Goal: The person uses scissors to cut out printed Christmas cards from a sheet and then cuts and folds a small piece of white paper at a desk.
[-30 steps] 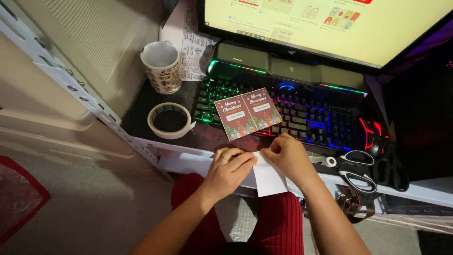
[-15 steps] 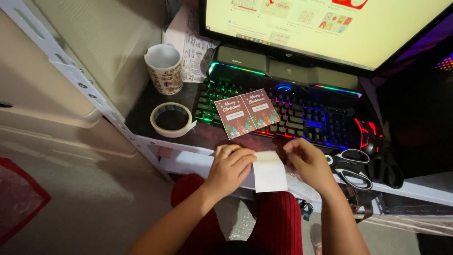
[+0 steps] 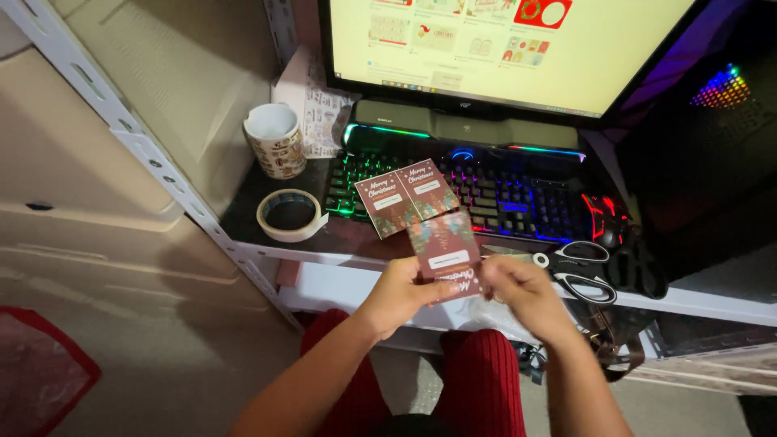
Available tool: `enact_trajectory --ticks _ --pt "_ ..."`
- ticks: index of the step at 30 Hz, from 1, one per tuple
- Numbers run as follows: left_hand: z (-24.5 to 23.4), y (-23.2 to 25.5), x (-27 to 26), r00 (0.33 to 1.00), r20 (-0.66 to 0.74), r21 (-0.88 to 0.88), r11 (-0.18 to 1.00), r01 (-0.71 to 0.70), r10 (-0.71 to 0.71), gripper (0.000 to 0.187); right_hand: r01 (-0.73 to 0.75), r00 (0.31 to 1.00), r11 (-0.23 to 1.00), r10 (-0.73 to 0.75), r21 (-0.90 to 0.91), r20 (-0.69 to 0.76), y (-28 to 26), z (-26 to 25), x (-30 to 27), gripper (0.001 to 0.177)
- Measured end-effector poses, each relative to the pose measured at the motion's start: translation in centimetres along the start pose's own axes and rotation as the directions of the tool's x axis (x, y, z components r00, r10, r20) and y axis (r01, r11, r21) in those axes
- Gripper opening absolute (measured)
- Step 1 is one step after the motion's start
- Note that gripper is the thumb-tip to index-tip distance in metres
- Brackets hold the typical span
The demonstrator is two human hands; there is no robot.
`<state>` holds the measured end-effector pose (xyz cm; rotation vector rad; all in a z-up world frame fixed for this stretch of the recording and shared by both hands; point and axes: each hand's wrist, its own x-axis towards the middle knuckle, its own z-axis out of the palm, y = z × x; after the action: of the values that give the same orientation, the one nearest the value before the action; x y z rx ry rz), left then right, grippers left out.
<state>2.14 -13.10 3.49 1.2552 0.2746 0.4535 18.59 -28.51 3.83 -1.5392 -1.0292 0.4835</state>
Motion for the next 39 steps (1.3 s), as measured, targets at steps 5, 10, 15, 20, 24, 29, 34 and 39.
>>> enact_trajectory --ticks 5,10,15,20,24,29,34,39 --pt "0.4 -0.2 -0.7 0.982 -0.175 -0.204 0.978 0.03 -0.066 0.022 0.008 0.963 0.742 -0.185 -0.67 -0.194 4.5 -8.3 -1.2 0.023" --pt "-1.4 -2.5 -1.0 0.971 -0.141 -0.337 0.932 0.136 -0.192 0.03 -0.144 0.98 0.481 -0.054 -0.865 -0.193 8.2 -12.7 -3.0 0.067" --pt "-2.4 -4.2 -1.1 0.96 -0.144 -0.404 0.899 0.166 -0.242 0.021 -0.234 0.938 0.386 0.333 -0.893 -0.102 3.8 -13.5 -2.7 0.07" --pt "-2.1 -1.5 -2.1 0.958 -0.217 -0.413 0.907 0.085 -0.189 0.017 -0.096 0.94 0.148 0.338 -0.984 -0.04 5.1 -14.2 -3.0 0.085" --pt "-2.4 -0.8 -2.3 0.961 -0.257 -0.405 0.914 -0.014 -0.099 0.019 -0.036 0.977 0.187 0.214 -0.982 0.005 7.1 -14.6 -5.8 0.09" --pt "-0.8 0.0 -1.9 0.961 -0.277 -0.41 0.902 -0.138 0.021 0.022 -0.341 0.935 0.805 0.345 -0.485 -0.085 2.8 -9.0 -9.4 0.081" --pt "2.3 -0.9 -1.4 0.948 -0.299 -0.362 0.906 -0.218 0.108 0.028 -0.039 0.994 0.95 0.068 0.309 -0.085 18.6 -0.9 -11.7 0.089" --pt "4.1 -2.1 -1.5 0.909 -0.417 -0.242 0.962 -0.124 0.012 0.03 0.129 0.983 0.87 -0.176 0.476 0.056 -0.5 7.0 -9.7 0.089"
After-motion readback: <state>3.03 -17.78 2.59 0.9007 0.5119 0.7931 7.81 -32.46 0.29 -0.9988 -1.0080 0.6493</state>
